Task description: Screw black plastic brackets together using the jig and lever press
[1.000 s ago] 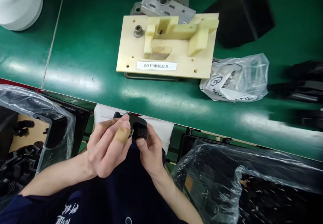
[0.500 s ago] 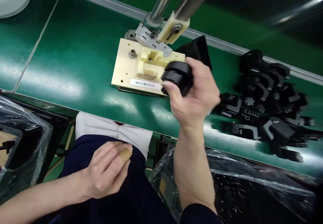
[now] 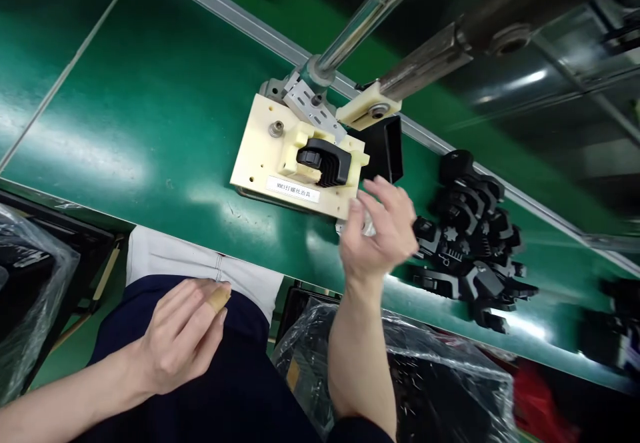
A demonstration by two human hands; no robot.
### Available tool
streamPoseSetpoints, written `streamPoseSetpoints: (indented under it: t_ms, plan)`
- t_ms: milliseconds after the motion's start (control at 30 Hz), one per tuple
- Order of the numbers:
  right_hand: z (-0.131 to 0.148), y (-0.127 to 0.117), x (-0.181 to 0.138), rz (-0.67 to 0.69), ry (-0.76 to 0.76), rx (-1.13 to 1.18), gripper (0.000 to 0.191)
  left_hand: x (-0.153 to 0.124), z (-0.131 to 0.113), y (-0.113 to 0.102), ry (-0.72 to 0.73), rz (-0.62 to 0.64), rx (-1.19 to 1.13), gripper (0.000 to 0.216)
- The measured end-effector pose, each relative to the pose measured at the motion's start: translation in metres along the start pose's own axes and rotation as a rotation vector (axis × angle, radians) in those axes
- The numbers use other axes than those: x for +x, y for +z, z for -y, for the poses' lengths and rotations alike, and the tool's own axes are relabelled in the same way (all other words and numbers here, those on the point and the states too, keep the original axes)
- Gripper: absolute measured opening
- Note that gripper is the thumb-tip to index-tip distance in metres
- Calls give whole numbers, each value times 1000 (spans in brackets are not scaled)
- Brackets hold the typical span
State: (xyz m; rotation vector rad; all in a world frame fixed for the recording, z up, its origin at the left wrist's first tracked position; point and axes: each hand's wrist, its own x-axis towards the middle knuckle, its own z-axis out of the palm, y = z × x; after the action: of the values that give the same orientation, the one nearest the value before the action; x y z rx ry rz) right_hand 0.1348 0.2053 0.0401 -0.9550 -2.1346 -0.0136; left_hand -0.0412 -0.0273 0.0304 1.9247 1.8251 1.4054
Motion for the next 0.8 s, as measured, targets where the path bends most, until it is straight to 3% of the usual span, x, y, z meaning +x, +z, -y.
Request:
streamPoseSetpoints:
  t_ms: [67, 100, 233, 267, 333, 400, 567, 800]
  plan:
    - [-19, -21, -7, -19, 116, -98, 15, 5, 6, -2, 11, -7, 23, 62]
    - [-28, -30, -9, 57, 190, -137, 16, 8, 9, -2, 18, -9, 28, 62]
    - [-55, -49, -4, 639, 365, -175, 13, 16, 10, 4, 60, 15, 31, 56]
    - [-58, -48, -2, 729, 372, -178, 12, 17, 7, 7, 74, 23, 31, 55]
    - [-60, -44, 0, 787, 378, -164, 13, 18, 0, 12, 96, 38, 28, 53]
    - [-59, -43, -2, 707, 406, -67, 14, 17, -6, 15, 112, 46, 18, 52]
    - [-57, -52, -22, 243, 665, 367, 16, 11, -8, 13, 143, 44, 100, 53]
    - [-58, -59, -34, -96, 816, 692, 7, 19, -8, 17, 243, 61, 174, 57]
